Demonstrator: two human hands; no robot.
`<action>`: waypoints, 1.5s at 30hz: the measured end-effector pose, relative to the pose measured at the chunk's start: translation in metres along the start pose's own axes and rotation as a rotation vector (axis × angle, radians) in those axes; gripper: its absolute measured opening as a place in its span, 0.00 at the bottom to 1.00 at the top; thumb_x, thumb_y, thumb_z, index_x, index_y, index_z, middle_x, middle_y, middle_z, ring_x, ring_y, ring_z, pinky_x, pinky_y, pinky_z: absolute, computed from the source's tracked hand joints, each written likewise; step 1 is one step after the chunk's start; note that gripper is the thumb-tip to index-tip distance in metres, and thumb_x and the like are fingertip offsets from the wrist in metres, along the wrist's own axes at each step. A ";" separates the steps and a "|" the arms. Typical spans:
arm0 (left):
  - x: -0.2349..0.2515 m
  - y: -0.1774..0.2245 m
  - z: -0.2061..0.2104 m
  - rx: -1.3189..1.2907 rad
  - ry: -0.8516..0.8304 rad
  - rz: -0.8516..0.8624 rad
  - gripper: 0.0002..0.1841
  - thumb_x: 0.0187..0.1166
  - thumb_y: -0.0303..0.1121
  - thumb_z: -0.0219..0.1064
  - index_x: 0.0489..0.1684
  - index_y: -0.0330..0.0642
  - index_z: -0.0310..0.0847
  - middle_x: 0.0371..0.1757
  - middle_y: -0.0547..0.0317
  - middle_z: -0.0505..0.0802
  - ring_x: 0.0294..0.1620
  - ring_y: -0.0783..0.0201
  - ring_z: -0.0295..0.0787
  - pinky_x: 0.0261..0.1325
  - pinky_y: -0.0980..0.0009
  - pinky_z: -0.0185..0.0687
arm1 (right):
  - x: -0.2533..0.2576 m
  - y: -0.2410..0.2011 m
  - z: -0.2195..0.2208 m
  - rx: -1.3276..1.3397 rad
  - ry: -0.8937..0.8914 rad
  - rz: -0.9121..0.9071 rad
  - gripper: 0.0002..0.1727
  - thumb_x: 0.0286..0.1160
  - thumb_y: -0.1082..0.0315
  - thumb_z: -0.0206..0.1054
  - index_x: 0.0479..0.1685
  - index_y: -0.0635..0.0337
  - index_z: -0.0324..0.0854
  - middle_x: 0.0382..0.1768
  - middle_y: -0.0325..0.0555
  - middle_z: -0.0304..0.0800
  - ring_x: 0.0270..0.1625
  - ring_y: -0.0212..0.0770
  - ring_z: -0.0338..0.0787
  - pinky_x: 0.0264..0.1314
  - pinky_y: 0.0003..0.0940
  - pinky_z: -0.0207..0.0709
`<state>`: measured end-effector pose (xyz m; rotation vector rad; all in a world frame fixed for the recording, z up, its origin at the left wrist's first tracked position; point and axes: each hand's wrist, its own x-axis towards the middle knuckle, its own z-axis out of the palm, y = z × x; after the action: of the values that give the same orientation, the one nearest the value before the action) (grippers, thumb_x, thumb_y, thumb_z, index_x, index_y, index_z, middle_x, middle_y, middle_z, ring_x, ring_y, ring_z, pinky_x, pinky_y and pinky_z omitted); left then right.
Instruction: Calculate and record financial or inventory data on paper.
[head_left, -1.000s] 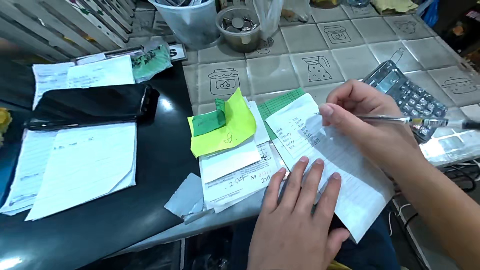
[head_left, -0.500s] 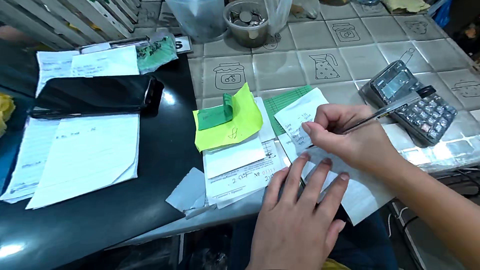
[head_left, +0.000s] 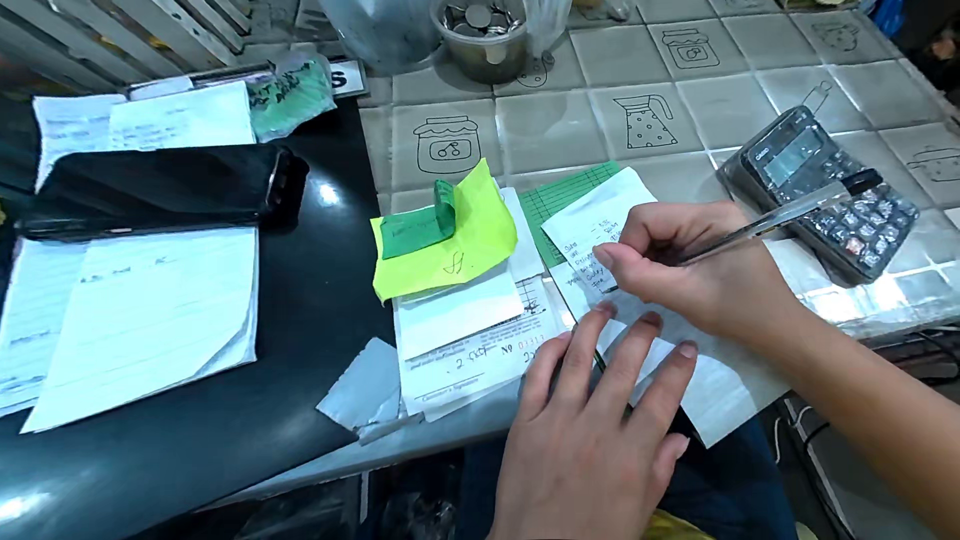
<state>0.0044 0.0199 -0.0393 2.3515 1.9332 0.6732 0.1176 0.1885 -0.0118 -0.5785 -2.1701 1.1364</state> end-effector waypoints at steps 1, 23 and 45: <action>0.000 0.000 0.000 0.002 -0.001 0.000 0.24 0.85 0.58 0.54 0.77 0.71 0.79 0.82 0.69 0.81 0.87 0.52 0.66 0.78 0.51 0.60 | 0.000 0.000 0.000 -0.003 -0.002 -0.005 0.13 0.77 0.69 0.69 0.22 0.55 0.80 0.18 0.29 0.77 0.20 0.18 0.75 0.19 0.13 0.65; -0.001 -0.001 -0.001 0.009 -0.014 0.008 0.25 0.85 0.59 0.54 0.79 0.72 0.78 0.84 0.68 0.80 0.88 0.51 0.65 0.80 0.50 0.59 | 0.001 0.002 -0.001 -0.003 0.025 0.006 0.15 0.77 0.71 0.67 0.19 0.54 0.77 0.17 0.30 0.75 0.20 0.19 0.73 0.19 0.13 0.62; -0.002 0.000 0.000 0.029 -0.017 0.003 0.26 0.85 0.60 0.53 0.80 0.69 0.76 0.85 0.68 0.78 0.87 0.56 0.66 0.80 0.52 0.59 | -0.008 -0.002 -0.008 0.017 0.007 0.020 0.13 0.79 0.69 0.68 0.23 0.55 0.81 0.18 0.30 0.78 0.21 0.19 0.77 0.20 0.13 0.67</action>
<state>0.0041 0.0183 -0.0397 2.3700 1.9461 0.6271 0.1281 0.1870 -0.0089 -0.5972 -2.1518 1.1602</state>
